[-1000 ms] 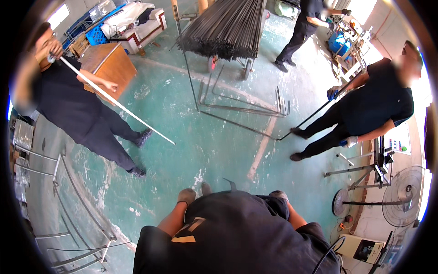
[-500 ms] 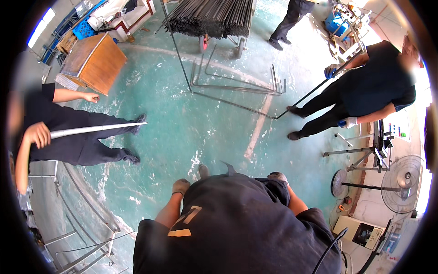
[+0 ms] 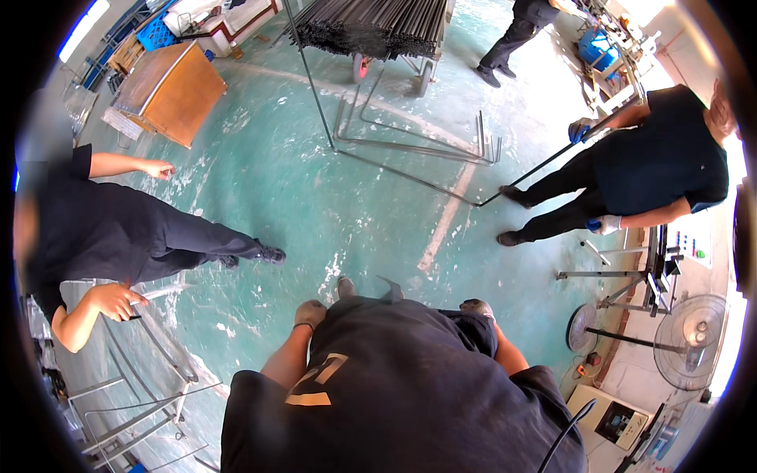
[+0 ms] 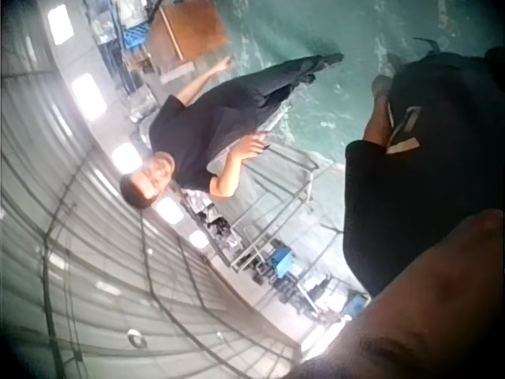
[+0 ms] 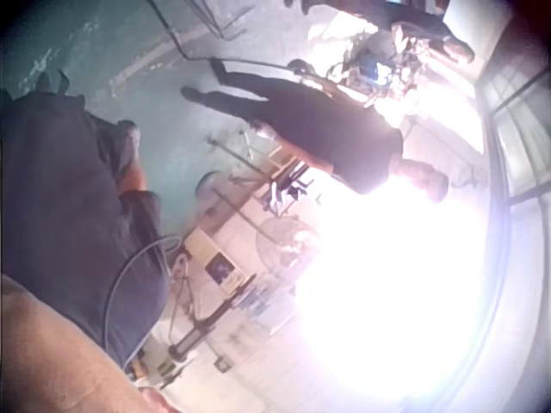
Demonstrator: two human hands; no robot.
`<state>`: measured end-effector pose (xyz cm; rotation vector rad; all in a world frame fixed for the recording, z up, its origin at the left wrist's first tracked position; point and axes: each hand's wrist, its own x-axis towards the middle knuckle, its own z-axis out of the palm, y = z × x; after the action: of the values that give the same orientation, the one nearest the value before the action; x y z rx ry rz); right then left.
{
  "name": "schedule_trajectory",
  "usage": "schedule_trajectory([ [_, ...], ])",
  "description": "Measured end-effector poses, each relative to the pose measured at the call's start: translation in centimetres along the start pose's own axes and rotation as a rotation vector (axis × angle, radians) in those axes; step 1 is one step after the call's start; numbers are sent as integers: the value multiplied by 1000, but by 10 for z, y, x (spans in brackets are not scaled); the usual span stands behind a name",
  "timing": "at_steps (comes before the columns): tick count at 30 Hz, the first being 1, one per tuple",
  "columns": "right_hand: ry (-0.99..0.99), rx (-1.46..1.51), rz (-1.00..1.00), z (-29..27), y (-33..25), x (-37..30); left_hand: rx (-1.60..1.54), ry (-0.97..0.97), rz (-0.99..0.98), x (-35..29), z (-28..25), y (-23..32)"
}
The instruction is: The person measures and handles long metal rods using a tape measure, then assembles them into rectangular frames. The person places the assembled frames onto a nearby rack while other workers handle similar rods in the background.
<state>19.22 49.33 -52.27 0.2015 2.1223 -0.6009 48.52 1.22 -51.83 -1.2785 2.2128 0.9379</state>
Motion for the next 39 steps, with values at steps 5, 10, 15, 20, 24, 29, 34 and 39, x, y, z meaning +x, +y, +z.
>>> schedule_trajectory([
  [5,-24,-200,-152,11,63,56,-51,37,3,6,-5,21],
  [10,-63,-109,-54,14,35,57,-26,36,-4,32,-26,36],
  [15,-16,-64,71,13,-36,30,32,-12,30,86,-47,36],
  [20,5,-24,107,25,-116,41,95,-1,156,168,-115,55],
  [24,98,260,120,41,-197,44,41,32,157,217,-190,88],
  [29,87,179,88,50,-246,45,-30,68,107,278,-260,117],
  [34,-67,241,41,50,-214,110,-352,157,65,332,-302,135],
  [39,-113,332,52,33,-310,150,-459,412,192,382,-406,207],
])
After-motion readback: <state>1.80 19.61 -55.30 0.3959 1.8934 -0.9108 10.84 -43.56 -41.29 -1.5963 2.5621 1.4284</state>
